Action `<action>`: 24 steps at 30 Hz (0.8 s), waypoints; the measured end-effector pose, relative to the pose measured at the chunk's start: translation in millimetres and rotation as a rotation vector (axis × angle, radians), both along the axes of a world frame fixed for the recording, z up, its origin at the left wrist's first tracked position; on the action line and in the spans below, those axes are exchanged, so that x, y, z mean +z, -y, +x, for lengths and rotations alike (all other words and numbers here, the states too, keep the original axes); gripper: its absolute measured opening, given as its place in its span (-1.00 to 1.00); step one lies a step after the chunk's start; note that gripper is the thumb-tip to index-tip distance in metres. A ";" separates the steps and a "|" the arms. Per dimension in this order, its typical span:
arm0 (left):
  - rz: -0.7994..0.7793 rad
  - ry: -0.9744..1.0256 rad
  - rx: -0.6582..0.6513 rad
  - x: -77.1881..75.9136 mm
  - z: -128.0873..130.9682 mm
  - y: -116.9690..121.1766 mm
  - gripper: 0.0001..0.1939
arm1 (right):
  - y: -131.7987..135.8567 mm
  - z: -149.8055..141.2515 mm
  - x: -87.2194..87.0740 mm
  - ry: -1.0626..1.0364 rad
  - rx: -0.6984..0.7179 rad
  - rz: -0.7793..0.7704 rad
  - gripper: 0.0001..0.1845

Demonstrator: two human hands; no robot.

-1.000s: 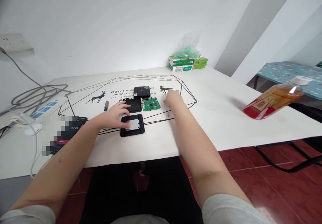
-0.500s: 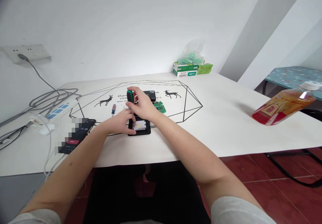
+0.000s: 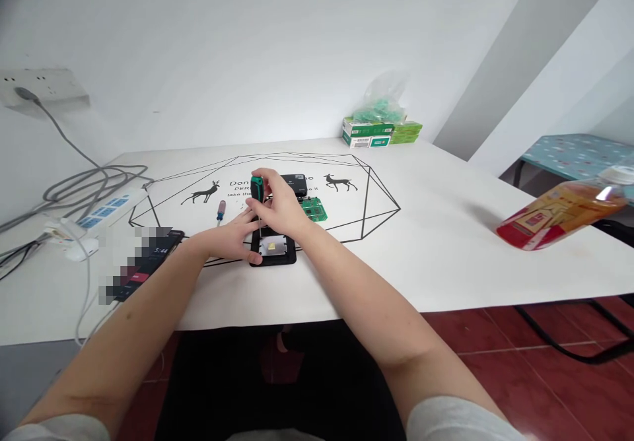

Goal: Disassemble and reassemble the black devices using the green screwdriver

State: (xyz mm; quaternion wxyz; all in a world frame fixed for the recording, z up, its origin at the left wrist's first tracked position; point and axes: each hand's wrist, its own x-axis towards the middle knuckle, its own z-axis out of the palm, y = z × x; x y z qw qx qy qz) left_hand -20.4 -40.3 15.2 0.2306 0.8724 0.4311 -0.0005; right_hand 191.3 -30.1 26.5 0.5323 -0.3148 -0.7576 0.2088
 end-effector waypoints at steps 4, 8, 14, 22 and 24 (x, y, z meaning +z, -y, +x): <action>-0.056 -0.051 0.008 5.5 2.4 2.0 0.27 | 2.4 -0.9 -5.4 0.011 0.001 -0.002 -0.50; -0.025 0.001 0.007 -0.8 0.3 -0.2 0.24 | 3.7 -3.0 -8.7 0.039 0.030 0.003 -0.48; 0.026 0.049 -0.021 -12.5 -3.6 -5.7 0.22 | 5.7 -3.7 -9.9 0.032 0.029 0.011 -0.47; -0.016 -0.010 0.017 -6.9 3.0 -2.0 0.39 | 5.5 -4.0 -9.6 0.056 0.037 0.051 -0.48; -0.020 -0.015 0.019 -6.3 3.6 -1.8 0.40 | 5.2 -3.3 -9.7 0.053 0.029 0.049 -0.48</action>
